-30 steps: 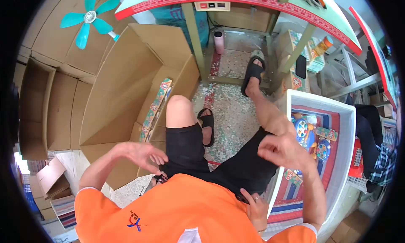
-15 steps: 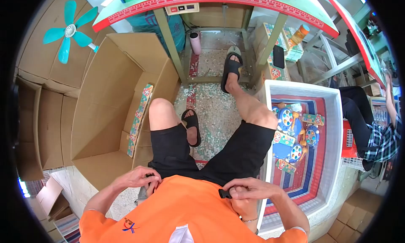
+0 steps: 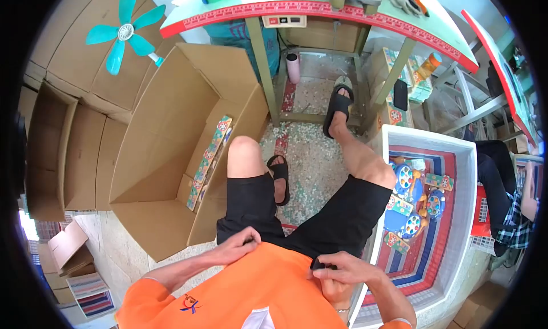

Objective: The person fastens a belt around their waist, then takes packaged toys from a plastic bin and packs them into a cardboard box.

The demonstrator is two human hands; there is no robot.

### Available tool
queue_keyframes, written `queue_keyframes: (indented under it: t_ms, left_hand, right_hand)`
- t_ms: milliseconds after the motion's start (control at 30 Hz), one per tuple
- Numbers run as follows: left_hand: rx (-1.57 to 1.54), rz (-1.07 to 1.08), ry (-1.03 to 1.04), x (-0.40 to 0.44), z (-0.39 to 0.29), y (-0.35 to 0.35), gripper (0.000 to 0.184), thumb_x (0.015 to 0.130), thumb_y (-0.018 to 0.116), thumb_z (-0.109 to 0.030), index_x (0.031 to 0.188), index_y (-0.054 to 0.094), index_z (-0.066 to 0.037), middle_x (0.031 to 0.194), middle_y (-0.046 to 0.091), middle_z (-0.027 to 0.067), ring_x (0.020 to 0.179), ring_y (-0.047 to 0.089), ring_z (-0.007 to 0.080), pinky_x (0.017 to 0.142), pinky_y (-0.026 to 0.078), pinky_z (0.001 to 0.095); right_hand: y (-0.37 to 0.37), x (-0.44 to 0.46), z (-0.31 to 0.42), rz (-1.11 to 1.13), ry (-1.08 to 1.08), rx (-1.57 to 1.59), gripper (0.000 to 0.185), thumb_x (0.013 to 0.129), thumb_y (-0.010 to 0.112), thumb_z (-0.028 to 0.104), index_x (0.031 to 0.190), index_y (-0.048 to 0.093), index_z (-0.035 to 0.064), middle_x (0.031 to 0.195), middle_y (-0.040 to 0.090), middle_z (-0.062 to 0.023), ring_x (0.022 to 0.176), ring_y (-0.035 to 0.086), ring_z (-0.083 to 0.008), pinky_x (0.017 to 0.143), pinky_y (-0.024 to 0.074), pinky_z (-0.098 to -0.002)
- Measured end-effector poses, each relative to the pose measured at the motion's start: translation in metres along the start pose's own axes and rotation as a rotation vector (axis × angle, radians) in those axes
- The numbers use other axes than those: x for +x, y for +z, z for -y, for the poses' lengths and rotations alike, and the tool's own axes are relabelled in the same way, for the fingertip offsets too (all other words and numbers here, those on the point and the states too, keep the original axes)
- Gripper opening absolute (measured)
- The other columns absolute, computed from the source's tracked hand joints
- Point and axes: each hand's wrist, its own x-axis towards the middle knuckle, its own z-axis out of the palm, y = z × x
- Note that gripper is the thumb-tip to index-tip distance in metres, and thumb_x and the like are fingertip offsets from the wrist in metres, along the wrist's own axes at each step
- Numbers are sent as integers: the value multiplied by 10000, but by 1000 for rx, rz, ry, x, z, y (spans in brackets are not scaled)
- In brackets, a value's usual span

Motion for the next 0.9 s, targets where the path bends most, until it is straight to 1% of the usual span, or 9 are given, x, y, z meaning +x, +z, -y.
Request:
queue_keyframes:
  t_ms: [200,300,433,467,533,600,700,833,900]
  left_hand:
    - [-217,273,-142,5,22,11,177,1008,485,-104,1138,591,-47,1144,538,22,1037,499,98,913,422,256]
    - [-550,439,-251,0,26,14,370,963,502,-84,1324,571,-43,1270,527,34,1153,510,119,1005,409,265]
    - [-695,406,-328,-7,5,17,493,969,499,-115,1456,503,-38,1349,501,52,1239,500,147,1071,381,270]
    - [-697,403,-326,-8,11,16,493,969,499,-115,1456,503,-38,1349,501,52,1239,500,147,1071,381,270]
    - [-821,445,-295,-8,33,13,506,991,519,-136,1484,475,-33,1354,506,41,1213,507,137,1032,407,275]
    - [-880,464,-275,-6,36,10,514,1001,529,-146,1498,461,-31,1357,509,36,1200,511,133,1012,420,277]
    - [-863,298,-203,-2,29,7,540,1016,577,-188,1513,437,-31,1035,528,-24,880,476,79,805,392,208]
    - [-689,124,27,14,13,-14,476,1018,567,-115,1473,469,-17,1200,578,40,876,508,96,782,432,240]
    - [-701,107,27,17,-2,-14,472,1019,569,-121,1469,469,-21,1170,578,44,846,495,100,770,423,233]
  right_hand:
    - [5,31,-26,-37,144,127,321,1065,527,277,1069,641,-24,873,654,-64,831,621,-138,789,508,-283]
    - [11,35,-38,-34,227,186,339,1084,483,265,1143,618,-40,911,667,-57,855,628,-129,806,512,-275]
    - [7,50,-29,-77,203,227,381,1088,466,282,1212,591,-55,925,640,-55,788,580,-120,741,498,-266]
    - [7,54,-38,-120,164,386,384,1087,469,281,1223,587,-58,936,638,-60,775,569,-121,719,491,-264]
    - [5,57,-49,-220,80,703,393,1084,473,279,1245,579,-64,958,634,-70,747,547,-124,675,478,-261]
    - [-2,66,-46,-227,47,721,401,1083,474,279,1260,570,-68,957,635,-73,737,536,-124,659,469,-259]
    - [-5,72,-41,-243,-10,769,419,1082,477,279,1290,553,-76,955,636,-81,717,515,-125,628,451,-254]
    - [12,79,-26,-183,67,628,416,1089,450,264,1353,517,-49,935,628,-69,711,501,-113,606,435,-254]
    - [26,73,-14,-196,149,422,407,1092,425,254,1384,493,-21,930,620,-59,715,494,-104,620,431,-251]
